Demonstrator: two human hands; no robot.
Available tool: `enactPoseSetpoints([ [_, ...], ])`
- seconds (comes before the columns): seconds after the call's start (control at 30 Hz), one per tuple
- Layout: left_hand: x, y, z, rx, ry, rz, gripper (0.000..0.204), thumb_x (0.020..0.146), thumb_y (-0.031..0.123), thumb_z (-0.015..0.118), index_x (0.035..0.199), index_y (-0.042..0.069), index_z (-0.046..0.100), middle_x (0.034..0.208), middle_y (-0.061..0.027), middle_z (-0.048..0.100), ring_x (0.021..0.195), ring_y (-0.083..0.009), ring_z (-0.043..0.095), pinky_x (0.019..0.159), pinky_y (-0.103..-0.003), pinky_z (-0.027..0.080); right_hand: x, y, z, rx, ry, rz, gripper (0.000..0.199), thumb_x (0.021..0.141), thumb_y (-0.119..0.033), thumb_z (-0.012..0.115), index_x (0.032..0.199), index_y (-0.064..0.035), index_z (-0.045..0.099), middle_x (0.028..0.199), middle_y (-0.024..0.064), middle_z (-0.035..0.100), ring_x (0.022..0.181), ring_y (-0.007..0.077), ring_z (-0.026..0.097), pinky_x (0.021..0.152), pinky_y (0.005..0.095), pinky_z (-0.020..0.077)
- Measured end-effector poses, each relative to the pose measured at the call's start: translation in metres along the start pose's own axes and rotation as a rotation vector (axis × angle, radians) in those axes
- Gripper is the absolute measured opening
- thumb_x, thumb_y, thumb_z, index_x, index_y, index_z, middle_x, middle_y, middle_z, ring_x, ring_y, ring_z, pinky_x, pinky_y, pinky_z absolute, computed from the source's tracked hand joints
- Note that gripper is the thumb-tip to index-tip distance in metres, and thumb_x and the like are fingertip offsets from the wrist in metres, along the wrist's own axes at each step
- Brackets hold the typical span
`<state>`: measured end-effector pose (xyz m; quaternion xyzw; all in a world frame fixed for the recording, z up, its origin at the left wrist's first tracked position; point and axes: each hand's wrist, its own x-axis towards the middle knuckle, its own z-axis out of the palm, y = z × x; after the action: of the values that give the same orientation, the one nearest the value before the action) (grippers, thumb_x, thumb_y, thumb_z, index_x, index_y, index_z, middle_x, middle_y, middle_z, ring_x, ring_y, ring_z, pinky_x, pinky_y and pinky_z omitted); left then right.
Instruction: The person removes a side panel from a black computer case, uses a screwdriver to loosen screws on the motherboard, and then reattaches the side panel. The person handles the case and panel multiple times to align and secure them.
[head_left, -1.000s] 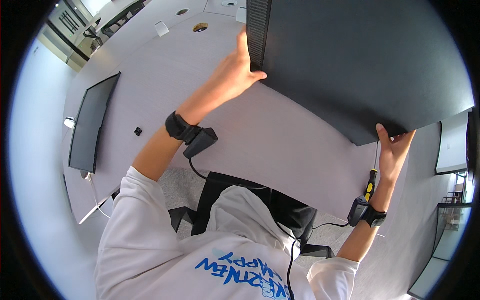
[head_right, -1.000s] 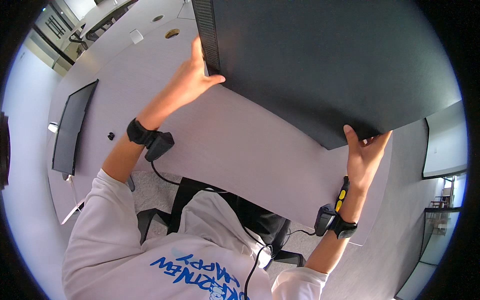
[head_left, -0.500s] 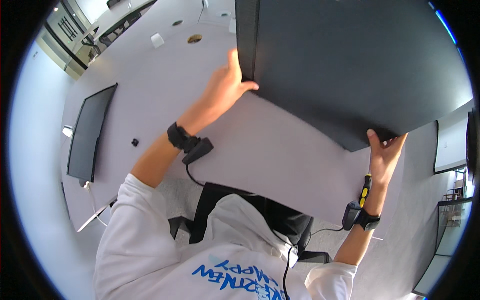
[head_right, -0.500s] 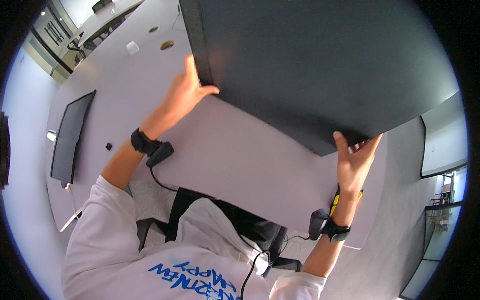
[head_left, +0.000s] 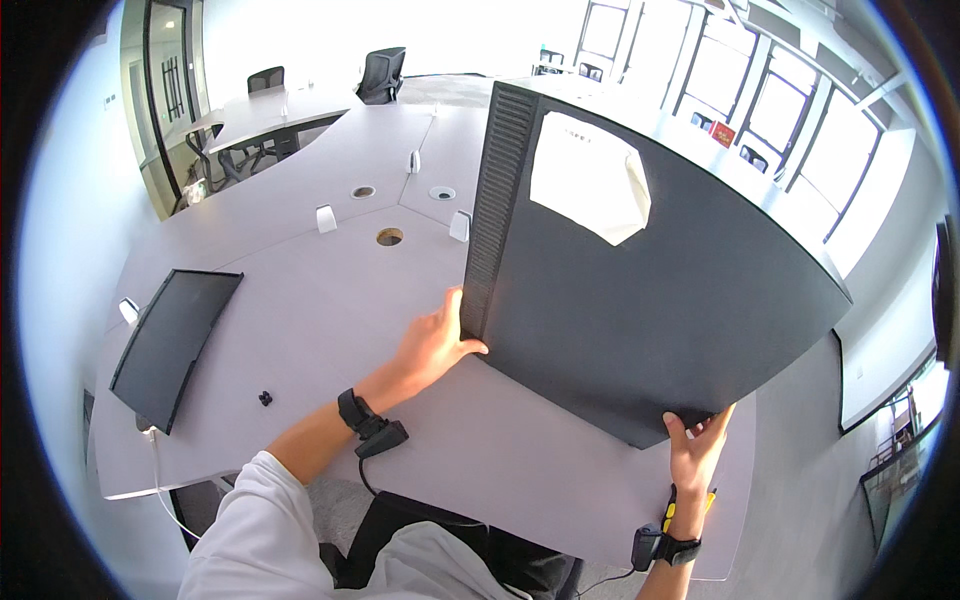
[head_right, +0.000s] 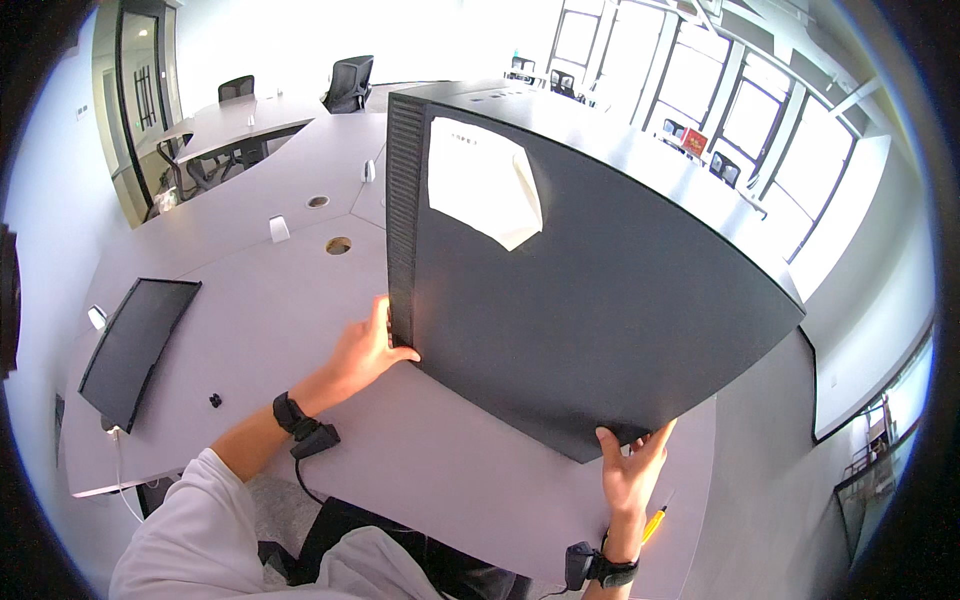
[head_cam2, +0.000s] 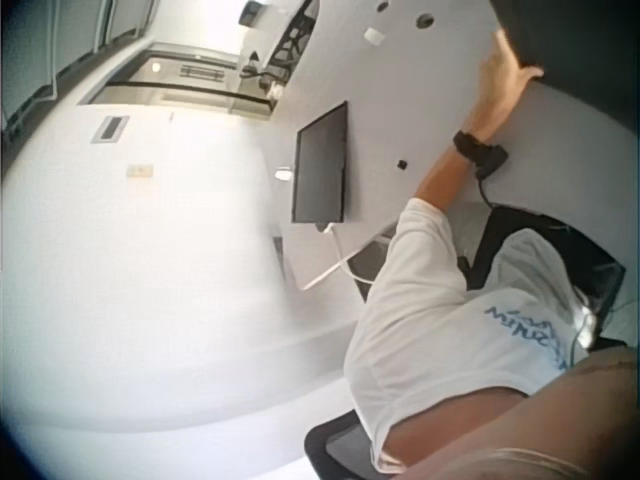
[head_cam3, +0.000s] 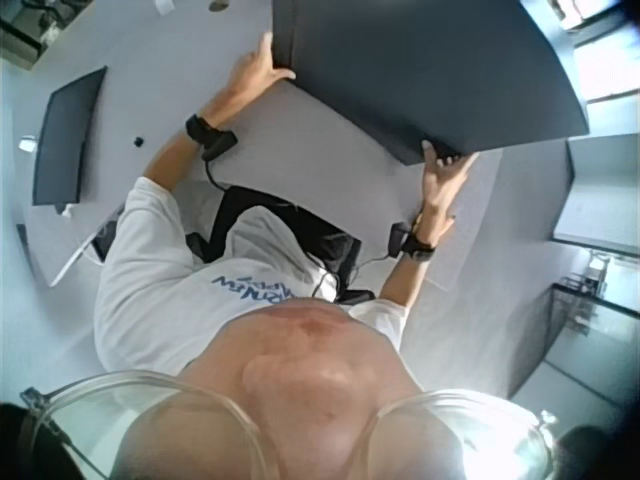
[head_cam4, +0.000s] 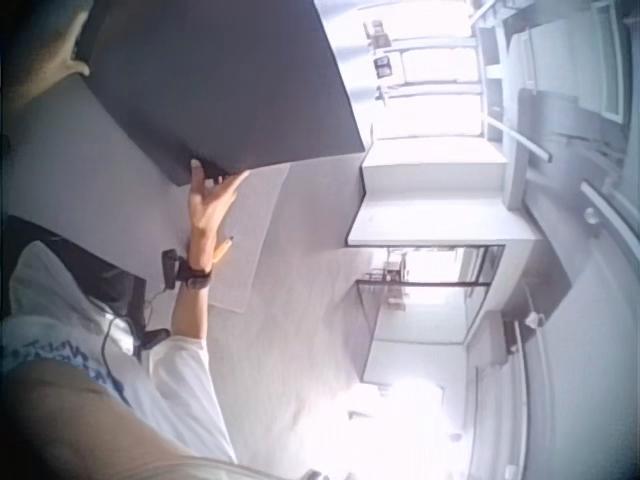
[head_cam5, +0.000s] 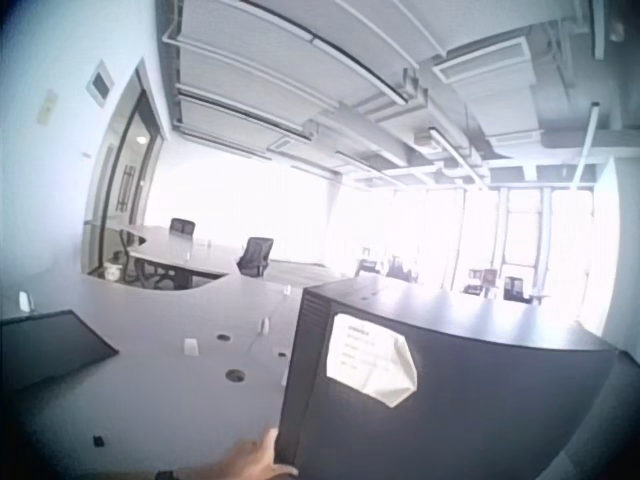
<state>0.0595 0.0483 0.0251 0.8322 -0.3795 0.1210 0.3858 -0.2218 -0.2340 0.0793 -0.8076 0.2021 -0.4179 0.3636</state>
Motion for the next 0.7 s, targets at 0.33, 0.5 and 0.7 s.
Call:
enactPoseSetpoints([
  [0.33,-0.001,0.005,-0.007,-0.054,-0.04,-0.003,0.079,0.083,0.027,0.084,0.137,0.001,0.034,0.104,-0.0242,0.066,0.083,-0.045,0.068,0.066,-0.048,0.055,-0.002,0.008,0.002,0.006,0.011,0.015,0.098,0.079,-0.002,0.077,0.159,-0.0024,0.021,0.121,0.0185,0.061,0.098,0.0229,0.059,0.083,0.0336,0.0504],
  [0.5,-0.004,-0.004,0.004,-0.074,0.023,0.075,0.084,0.084,0.025,0.084,0.142,-0.004,0.031,0.124,-0.0303,0.058,0.103,-0.0474,0.064,0.081,-0.048,0.056,-0.003,0.003,0.004,0.076,0.034,0.025,0.101,0.08,-0.003,0.077,0.161,-0.0043,0.018,0.131,0.0159,0.055,0.105,0.0211,0.055,0.088,0.0328,0.0485],
  [0.7,-0.008,-0.02,0.019,-0.055,-0.115,0.098,0.109,0.084,0.021,0.083,0.152,-0.01,0.004,0.137,-0.0425,0.045,0.122,-0.0532,0.056,0.1,-0.054,0.05,-0.004,0.001,0.007,0.043,0.038,0.017,0.097,0.085,-0.006,0.08,0.161,-0.006,0.02,0.131,0.0122,0.051,0.106,0.0182,0.051,0.094,0.0303,0.0458],
])
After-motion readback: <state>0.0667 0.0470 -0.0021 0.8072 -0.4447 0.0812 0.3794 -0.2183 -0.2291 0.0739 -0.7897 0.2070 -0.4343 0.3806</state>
